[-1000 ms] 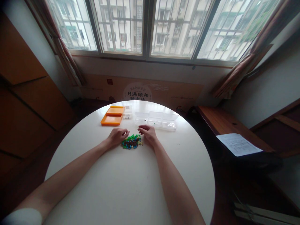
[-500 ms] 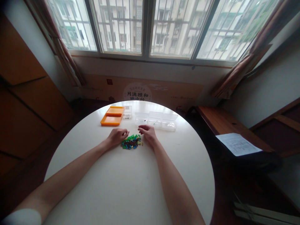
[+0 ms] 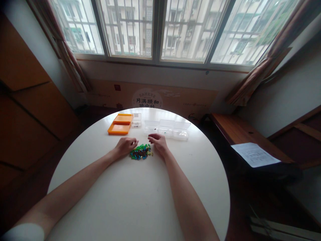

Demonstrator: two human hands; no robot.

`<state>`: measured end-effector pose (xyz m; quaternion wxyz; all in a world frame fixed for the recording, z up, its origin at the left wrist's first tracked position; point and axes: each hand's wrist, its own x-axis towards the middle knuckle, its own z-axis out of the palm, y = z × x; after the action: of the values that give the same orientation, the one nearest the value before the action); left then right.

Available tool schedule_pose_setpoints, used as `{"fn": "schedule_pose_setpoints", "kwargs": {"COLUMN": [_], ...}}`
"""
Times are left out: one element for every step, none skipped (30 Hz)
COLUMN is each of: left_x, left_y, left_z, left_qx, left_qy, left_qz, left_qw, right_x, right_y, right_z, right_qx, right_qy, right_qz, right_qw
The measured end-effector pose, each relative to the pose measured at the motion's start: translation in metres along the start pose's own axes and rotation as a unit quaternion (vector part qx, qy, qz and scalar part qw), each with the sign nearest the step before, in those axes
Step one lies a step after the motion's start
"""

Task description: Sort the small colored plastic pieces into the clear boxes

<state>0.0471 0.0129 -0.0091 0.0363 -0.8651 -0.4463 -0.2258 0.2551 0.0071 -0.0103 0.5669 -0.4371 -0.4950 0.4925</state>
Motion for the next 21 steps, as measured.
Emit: {"fn": "schedule_pose_setpoints", "kwargs": {"left_x": [0.0000,0.0000,0.0000,0.0000,0.0000,-0.0001,-0.0001,-0.0002,-0.0002,-0.0002,-0.0001,0.0000,0.0000,0.0001,0.0002,0.0002,0.0002,0.0002,0.0002,0.0001,0.0001], "left_y": [-0.0001,-0.0001,-0.0002,-0.0002,-0.0001,0.0000,0.0001,0.0003,0.0005,0.0008,0.0011,0.0013,0.0016,0.0017,0.0019,0.0020,0.0021,0.0022,0.0023,0.0025,0.0027], "left_z": [0.0000,-0.0001,-0.0002,-0.0003,-0.0004,-0.0006,-0.0007,-0.0009,-0.0010,-0.0012,-0.0014,-0.0016,-0.0019,-0.0021,-0.0023,-0.0026,-0.0030,-0.0033,-0.0038,-0.0043,-0.0048], "left_qx": [-0.001,-0.001,-0.002,-0.003,-0.004,-0.005,-0.006,-0.006,-0.005,-0.004,-0.003,-0.002,0.000,0.000,0.000,0.000,-0.001,-0.001,-0.001,-0.001,-0.001], "left_qy": [0.000,0.000,0.000,0.000,-0.001,-0.001,-0.002,-0.003,-0.005,-0.006,-0.007,-0.007,-0.008,-0.008,-0.009,-0.010,-0.012,-0.014,-0.015,-0.016,-0.016], "left_qz": [0.001,0.002,0.002,0.002,0.002,0.002,0.001,0.001,-0.001,-0.002,-0.005,-0.007,-0.008,-0.009,-0.008,-0.008,-0.008,-0.008,-0.008,-0.008,-0.007], "left_qw": [1.000,1.000,1.000,1.000,1.000,1.000,1.000,1.000,1.000,1.000,1.000,1.000,1.000,1.000,1.000,1.000,1.000,1.000,1.000,1.000,1.000], "right_x": [0.0000,0.0000,-0.0001,-0.0003,-0.0005,-0.0007,-0.0010,-0.0011,-0.0013,-0.0013,-0.0013,-0.0013,-0.0012,-0.0011,-0.0011,-0.0012,-0.0013,-0.0014,-0.0015,-0.0016,-0.0015], "right_y": [0.0000,0.0000,-0.0001,-0.0002,-0.0004,-0.0005,-0.0007,-0.0007,-0.0008,-0.0008,-0.0008,-0.0007,-0.0007,-0.0007,-0.0007,-0.0007,-0.0007,-0.0008,-0.0011,-0.0015,-0.0023], "right_z": [0.0001,0.0001,0.0002,0.0003,0.0003,0.0003,0.0004,0.0004,0.0004,0.0005,0.0005,0.0005,0.0006,0.0005,0.0004,0.0003,0.0001,-0.0001,-0.0002,-0.0001,0.0004], "right_qx": [0.000,0.000,0.000,-0.001,-0.001,-0.002,-0.002,-0.003,-0.003,-0.003,-0.003,-0.003,-0.004,-0.005,-0.006,-0.007,-0.006,-0.006,-0.005,-0.005,-0.006], "right_qy": [0.000,-0.001,-0.002,-0.003,-0.004,-0.004,-0.005,-0.005,-0.006,-0.007,-0.007,-0.007,-0.007,-0.007,-0.007,-0.006,-0.005,-0.004,-0.002,0.000,0.002], "right_qz": [-0.001,-0.001,-0.002,-0.004,-0.005,-0.006,-0.006,-0.007,-0.007,-0.007,-0.008,-0.008,-0.008,-0.009,-0.009,-0.008,-0.007,-0.005,-0.004,-0.004,-0.003], "right_qw": [1.000,1.000,1.000,1.000,1.000,1.000,1.000,1.000,1.000,1.000,1.000,1.000,1.000,1.000,1.000,1.000,1.000,1.000,1.000,1.000,1.000]}}
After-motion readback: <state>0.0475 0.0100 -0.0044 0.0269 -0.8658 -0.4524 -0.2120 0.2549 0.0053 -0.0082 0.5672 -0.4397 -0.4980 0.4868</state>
